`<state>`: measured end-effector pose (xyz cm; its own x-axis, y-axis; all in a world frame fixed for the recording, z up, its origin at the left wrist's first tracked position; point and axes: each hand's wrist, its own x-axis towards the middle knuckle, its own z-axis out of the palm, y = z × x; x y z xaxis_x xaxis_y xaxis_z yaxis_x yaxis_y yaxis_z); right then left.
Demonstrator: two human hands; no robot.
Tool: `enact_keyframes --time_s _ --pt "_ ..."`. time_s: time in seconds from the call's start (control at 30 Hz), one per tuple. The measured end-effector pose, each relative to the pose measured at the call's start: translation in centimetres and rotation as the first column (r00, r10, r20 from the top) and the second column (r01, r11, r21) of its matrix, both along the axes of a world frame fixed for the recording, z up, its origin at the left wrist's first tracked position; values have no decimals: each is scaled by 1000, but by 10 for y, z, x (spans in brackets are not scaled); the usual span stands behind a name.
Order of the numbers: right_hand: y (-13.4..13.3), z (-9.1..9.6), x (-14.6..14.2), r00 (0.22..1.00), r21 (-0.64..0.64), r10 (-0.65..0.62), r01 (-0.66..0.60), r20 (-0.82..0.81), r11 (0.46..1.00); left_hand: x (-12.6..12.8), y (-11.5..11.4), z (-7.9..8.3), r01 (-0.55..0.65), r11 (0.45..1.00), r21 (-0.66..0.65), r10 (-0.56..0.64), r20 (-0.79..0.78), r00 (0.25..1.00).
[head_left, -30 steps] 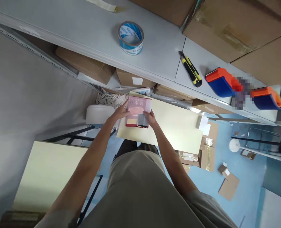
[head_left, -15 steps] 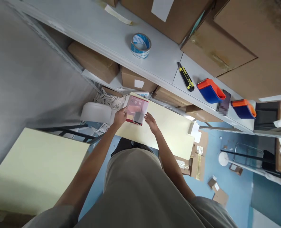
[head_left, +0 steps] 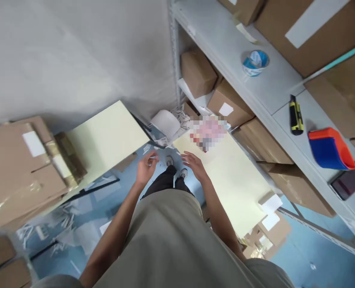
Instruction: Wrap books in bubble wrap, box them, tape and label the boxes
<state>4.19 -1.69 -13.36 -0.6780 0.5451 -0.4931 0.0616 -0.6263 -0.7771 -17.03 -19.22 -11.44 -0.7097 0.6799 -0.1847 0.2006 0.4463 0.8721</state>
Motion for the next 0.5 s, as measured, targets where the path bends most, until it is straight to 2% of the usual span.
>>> enact_keyframes --time_s 0.13,0.27,0.4,0.5 --pt "-33 17 -30 992 -5 117 -117 -57 993 -6 -63 7 -179 984 16 178 22 984" --pt "-74 39 -67 974 43 210 -207 -89 978 -25 -107 11 -341 935 93 342 13 940" --pt "-121 57 -118 941 105 321 -310 -110 945 -56 -154 15 -529 824 202 499 182 847" --pt "-165 61 -168 919 153 376 -358 -118 921 -90 -210 14 -651 728 216 580 311 752"
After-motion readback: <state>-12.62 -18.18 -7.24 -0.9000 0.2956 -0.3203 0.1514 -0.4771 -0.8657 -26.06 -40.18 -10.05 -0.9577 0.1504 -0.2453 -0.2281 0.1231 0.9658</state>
